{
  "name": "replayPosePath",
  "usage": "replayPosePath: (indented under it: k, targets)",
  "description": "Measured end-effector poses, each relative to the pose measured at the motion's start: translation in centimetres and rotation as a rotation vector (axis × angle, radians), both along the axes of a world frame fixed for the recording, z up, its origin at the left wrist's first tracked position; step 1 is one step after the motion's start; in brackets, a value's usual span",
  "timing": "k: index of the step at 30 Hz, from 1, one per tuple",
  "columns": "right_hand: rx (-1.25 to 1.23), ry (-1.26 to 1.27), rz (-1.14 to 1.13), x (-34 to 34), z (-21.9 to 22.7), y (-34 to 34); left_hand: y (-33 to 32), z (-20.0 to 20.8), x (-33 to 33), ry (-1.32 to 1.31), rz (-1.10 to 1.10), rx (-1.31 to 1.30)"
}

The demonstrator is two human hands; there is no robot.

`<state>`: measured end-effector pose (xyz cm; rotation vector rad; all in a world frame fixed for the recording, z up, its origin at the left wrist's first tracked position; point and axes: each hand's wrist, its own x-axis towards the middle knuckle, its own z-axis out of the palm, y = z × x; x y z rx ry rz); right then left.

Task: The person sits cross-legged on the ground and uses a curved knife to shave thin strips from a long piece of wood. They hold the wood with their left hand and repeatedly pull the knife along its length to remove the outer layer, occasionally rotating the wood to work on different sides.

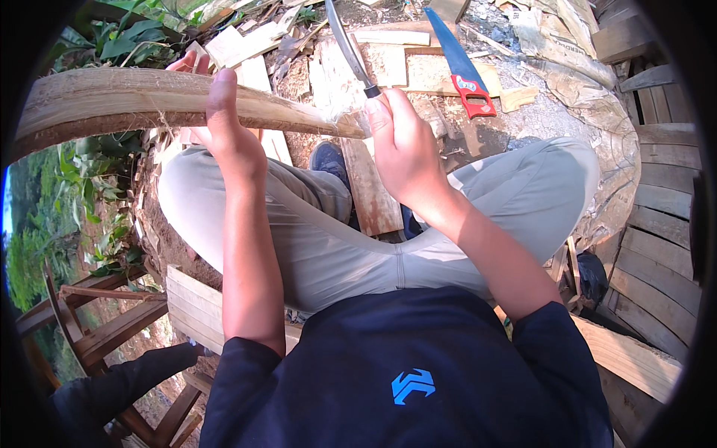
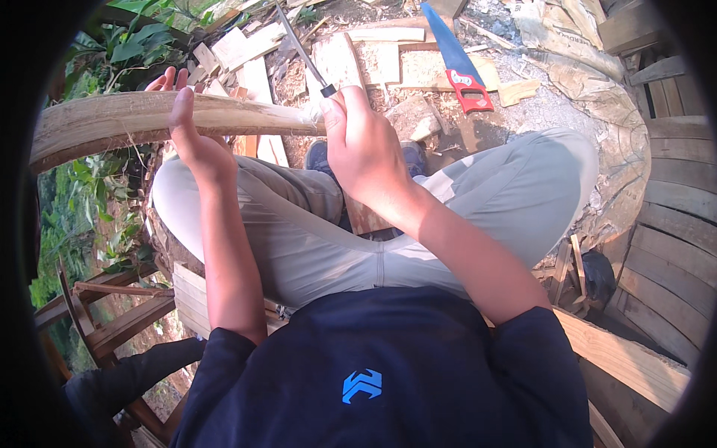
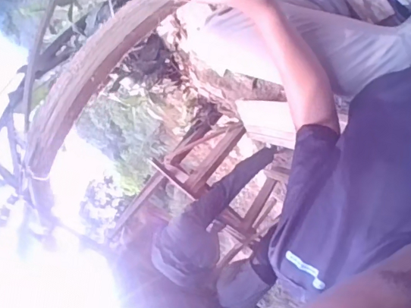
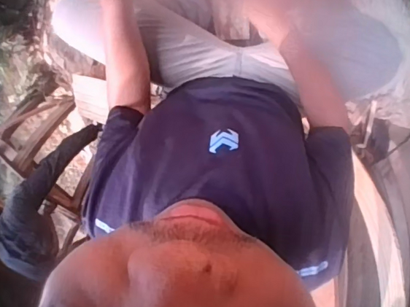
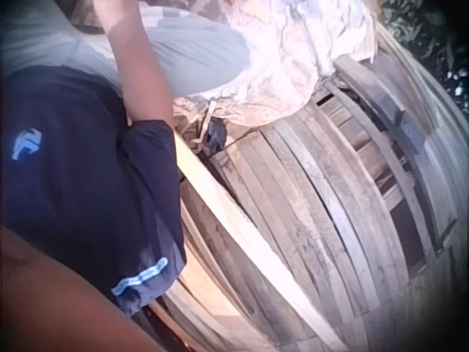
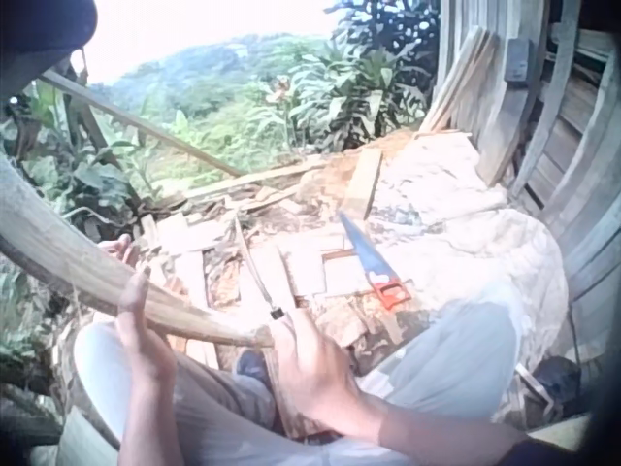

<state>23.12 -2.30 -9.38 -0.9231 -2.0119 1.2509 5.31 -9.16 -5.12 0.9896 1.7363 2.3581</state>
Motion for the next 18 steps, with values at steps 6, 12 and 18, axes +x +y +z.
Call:
replayPosePath:
  k: [6, 12, 18]
  targets:
    - [0.071, -0.659, 0.244, 0.8, -5.5, -1.5, 0.7, -0.1, 1.1, -0.021, 0.001, 0.012]
    - [-0.836, -0.324, 0.427, 1.3, -9.2, 4.4, -0.3, -0.3, 0.9, -0.021, -0.021, 0.025]
    - [-0.181, -0.161, 0.161, 1.4, -8.6, 3.0, 0.0, -0.4, 1.3, -0.033, -0.002, 0.032]
